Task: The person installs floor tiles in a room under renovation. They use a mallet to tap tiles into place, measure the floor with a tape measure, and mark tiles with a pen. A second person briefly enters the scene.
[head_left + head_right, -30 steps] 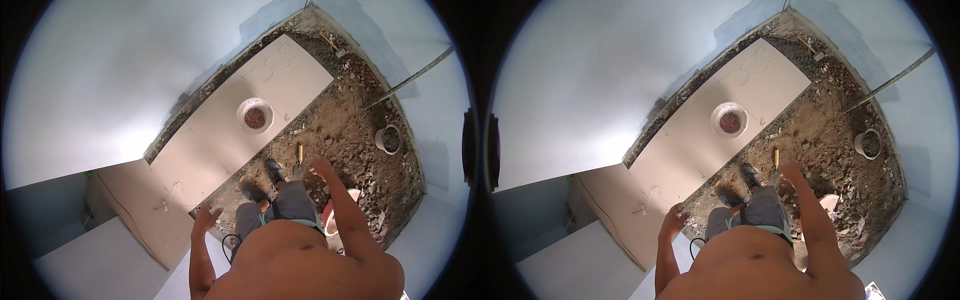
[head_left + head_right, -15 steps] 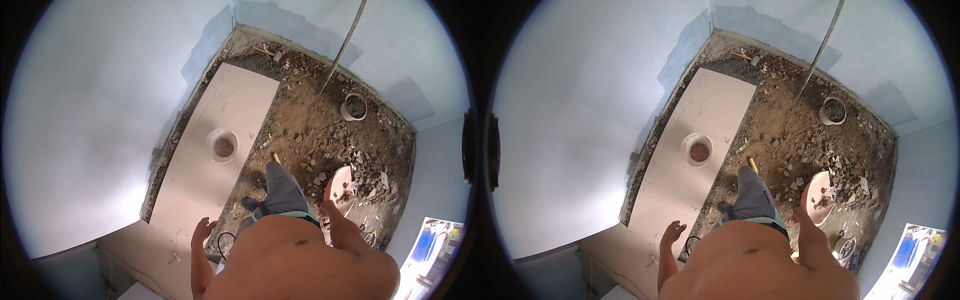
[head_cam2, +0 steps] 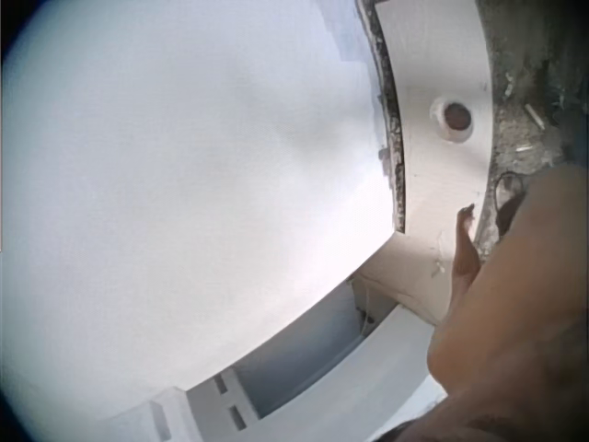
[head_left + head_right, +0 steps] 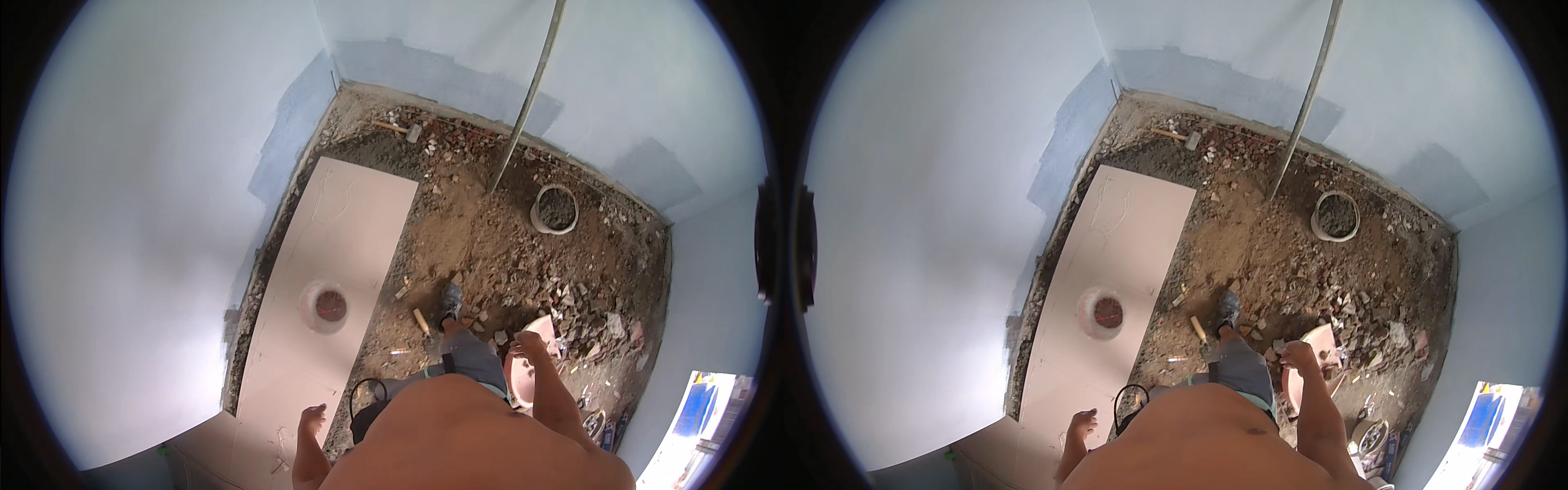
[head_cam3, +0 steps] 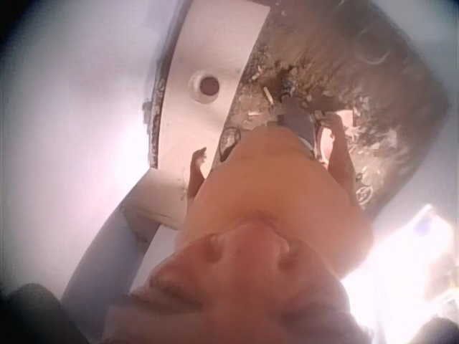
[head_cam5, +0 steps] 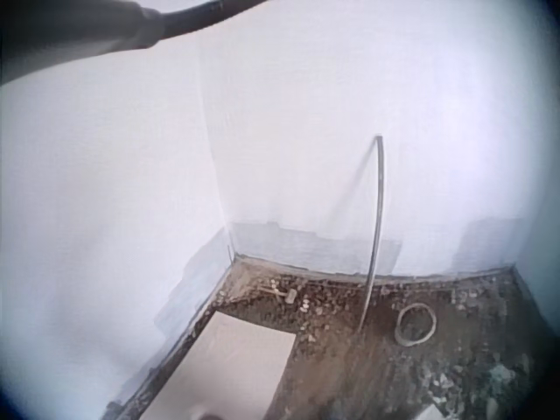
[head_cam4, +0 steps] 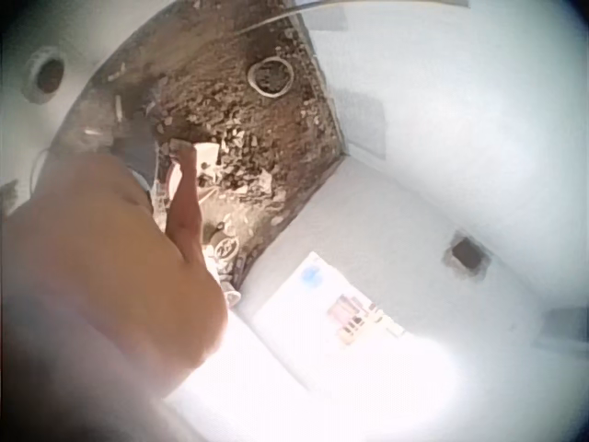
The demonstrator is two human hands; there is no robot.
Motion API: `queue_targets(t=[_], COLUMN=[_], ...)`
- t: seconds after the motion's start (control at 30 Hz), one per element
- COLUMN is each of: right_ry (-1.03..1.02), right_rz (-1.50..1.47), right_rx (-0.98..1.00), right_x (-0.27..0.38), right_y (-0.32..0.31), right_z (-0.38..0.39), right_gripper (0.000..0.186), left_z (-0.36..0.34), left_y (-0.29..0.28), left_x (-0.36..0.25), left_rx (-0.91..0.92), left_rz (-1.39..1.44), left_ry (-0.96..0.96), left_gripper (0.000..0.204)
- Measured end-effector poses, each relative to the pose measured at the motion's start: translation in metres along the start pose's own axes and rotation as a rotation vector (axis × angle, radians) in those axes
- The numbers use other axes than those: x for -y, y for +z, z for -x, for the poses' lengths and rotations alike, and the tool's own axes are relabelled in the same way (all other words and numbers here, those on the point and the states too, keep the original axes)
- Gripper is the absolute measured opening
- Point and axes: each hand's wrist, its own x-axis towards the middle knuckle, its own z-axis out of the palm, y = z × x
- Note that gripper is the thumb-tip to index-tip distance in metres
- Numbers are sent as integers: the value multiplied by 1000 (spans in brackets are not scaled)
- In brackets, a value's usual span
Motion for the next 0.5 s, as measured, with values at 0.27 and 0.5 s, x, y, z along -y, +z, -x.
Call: queue_targets(t=[0.27,0.5], right_ry=[65,-5], right_rz=[-135,-44], right_rx=[-130,-8], right_x=[121,266], right_y=[-151,-66], right_z=[-119,-149], right_gripper=[18,16], left_z=[101,148], left_y=[126,128], left_x=[-274,-413], left_rx=[-173,-432], left_rz=[23,-324], left_ry=[509,616], left_gripper=[55,65])
